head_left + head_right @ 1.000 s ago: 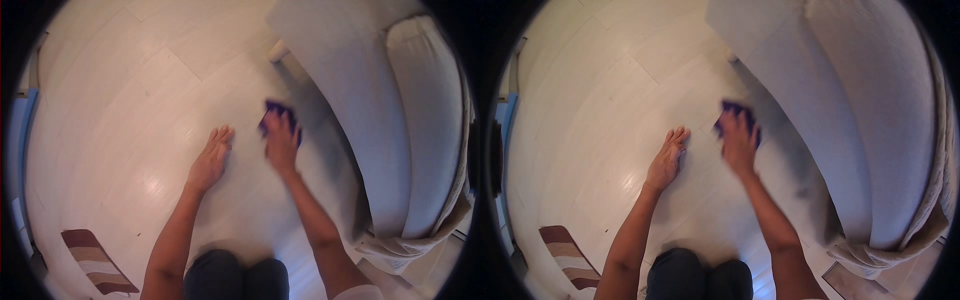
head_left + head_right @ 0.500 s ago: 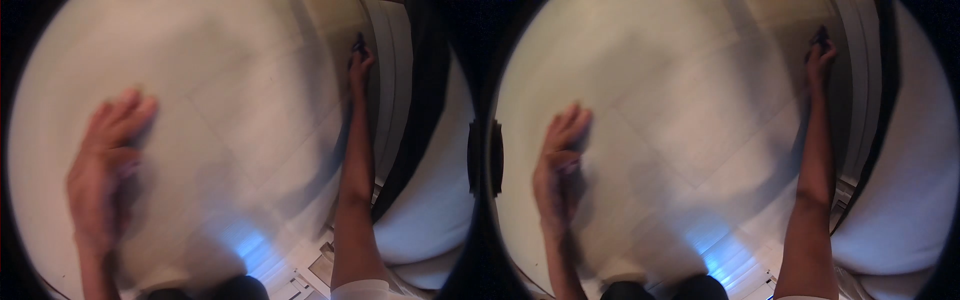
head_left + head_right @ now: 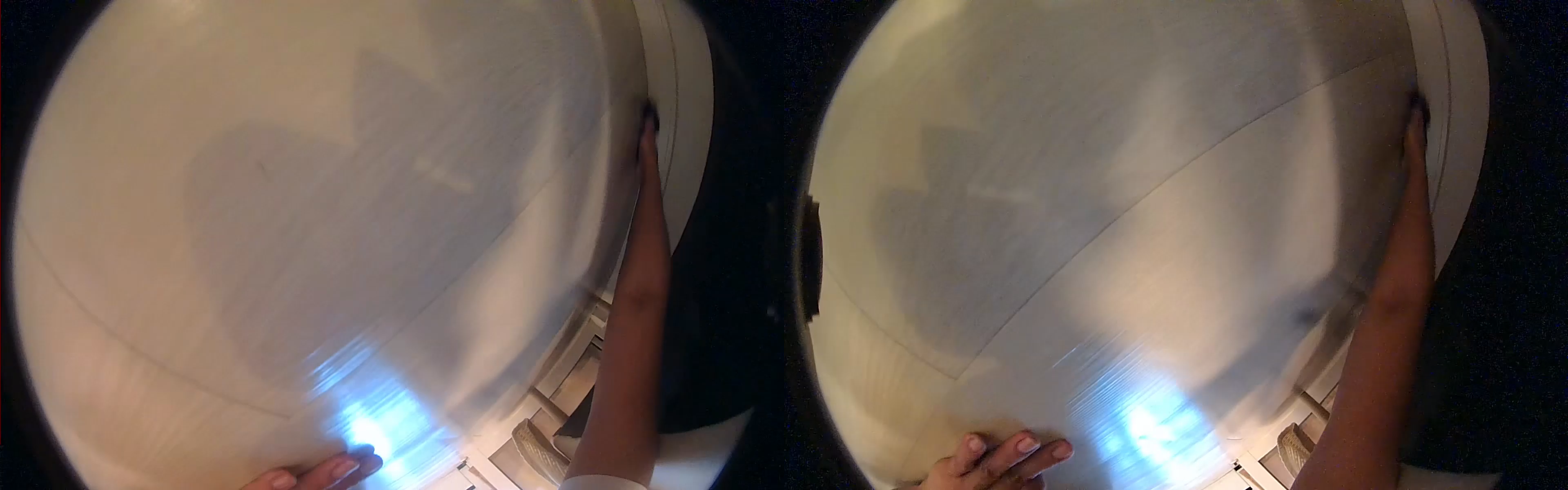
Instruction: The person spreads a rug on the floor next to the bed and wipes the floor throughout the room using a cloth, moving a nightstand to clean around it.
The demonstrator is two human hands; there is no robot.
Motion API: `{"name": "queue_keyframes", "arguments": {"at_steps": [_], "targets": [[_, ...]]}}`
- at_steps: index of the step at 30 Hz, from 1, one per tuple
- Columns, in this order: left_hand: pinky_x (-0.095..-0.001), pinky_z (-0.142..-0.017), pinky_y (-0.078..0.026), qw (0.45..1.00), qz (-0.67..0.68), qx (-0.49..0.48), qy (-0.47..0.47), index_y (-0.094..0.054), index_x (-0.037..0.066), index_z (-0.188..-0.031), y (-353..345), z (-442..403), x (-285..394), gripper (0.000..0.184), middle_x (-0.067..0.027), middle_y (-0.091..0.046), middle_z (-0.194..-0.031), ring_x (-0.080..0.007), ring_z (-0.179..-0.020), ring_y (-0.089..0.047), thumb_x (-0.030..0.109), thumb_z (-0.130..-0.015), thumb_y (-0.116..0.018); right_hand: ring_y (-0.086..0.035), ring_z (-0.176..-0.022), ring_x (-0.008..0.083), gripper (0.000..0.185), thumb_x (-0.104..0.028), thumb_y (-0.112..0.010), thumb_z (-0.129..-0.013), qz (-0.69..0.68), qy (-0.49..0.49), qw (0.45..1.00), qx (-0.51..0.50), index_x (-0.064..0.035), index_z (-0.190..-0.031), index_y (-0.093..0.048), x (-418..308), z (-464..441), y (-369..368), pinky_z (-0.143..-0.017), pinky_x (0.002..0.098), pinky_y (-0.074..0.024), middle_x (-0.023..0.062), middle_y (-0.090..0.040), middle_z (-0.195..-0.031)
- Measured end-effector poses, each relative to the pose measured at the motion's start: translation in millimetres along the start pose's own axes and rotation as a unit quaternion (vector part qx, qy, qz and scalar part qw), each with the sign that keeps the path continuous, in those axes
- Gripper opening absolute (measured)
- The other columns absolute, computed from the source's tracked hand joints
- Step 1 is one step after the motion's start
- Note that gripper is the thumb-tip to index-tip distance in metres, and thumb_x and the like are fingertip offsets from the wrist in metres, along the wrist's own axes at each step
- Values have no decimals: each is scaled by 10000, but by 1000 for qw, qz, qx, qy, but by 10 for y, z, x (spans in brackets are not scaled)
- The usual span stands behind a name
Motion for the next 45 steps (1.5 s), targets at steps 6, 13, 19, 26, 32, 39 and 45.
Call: {"name": "queue_keyframes", "arguments": {"at_steps": [6, 13, 19, 26, 32, 39, 45], "targets": [[-424, -1185, -137, 994, 76, 33, 69, -489, 121, -1314, -228, 25, 192, 385, 24, -395, -1480, -194, -1396, -321, 255, -957, -430, -338, -1338, 248, 656, -498, -269, -996, 14, -251, 961, 118, -38, -1463, -288, 1559, 2652, 753, -1103, 365, -267, 86, -337, -1493], [-424, -1190, -127, 998, -35, -52, 3, -370, 146, -1438, 26, -61, 4, 498, 28, -360, -1500, -185, -1395, -322, 275, -961, -430, -398, -1285, 257, 629, -475, -374, -993, -159, -453, 862, 162, -29, -1435, -344, 2973, 4718, 1203, -1082, 353, -295, 98, -369, -1469], [-493, -1097, -315, 999, 10, 43, 0, -552, 95, -798, 111, -115, -70, 179, -60, -538, -1357, -282, -1315, -438, 200, -930, -492, -305, -1367, 243, 641, -492, -366, -995, 38, -190, 970, 145, -55, -1458, -293, 227, 3553, 103, -1128, 353, -220, 128, -307, -1500], [-455, -1113, -304, 982, 164, 79, 50, -516, 108, -759, 195, -108, -85, 153, -28, -482, -1413, -238, -1345, -396, 152, -904, -522, -538, -1045, 254, 333, -357, -499, -972, 17, 280, 958, 52, -88, -1165, -470, -3934, 3651, -1697, -905, 358, -418, 176, -568, -1187], [-413, -1134, -283, 979, 174, 88, 68, -526, 91, -781, 254, -121, -85, 123, -15, -465, -1425, -214, -1359, -372, 132, -897, -521, -577, -1032, 303, 363, -332, -420, -1011, 22, -88, 996, 6, -79, -1259, -345, -2263, 4133, -934, -878, 367, -428, 220, -591, -1109], [-426, -1147, -255, 984, 137, 107, 37, -515, 83, -793, 230, -165, -173, 123, -66, -467, -1418, -237, -1370, -353, 149, -895, -524, -465, -1205, 246, 466, -219, -386, -964, -103, -443, 859, 236, -24, -1387, -384, 1299, 6946, 375, -1071, 368, -329, 110, -468, -1380], [-433, -1166, -213, 980, 127, 151, 20, -521, 60, -814, 253, -70, -145, 91, -92, -477, -1404, -236, -1383, -330, 121, -882, -514, -384, -1295, 250, 487, -284, -377, -984, -228, -380, 874, 200, -218, -1460, -293, -393, 6185, -300, -1084, 414, -332, 89, -356, -1451]]}}
Point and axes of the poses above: each hand's wrist, its own z-axis away from the middle knuckle, its own y-axis out of the back of the hand, x = y × z, the point moved 5 cm from there along -z, towards the middle knuckle
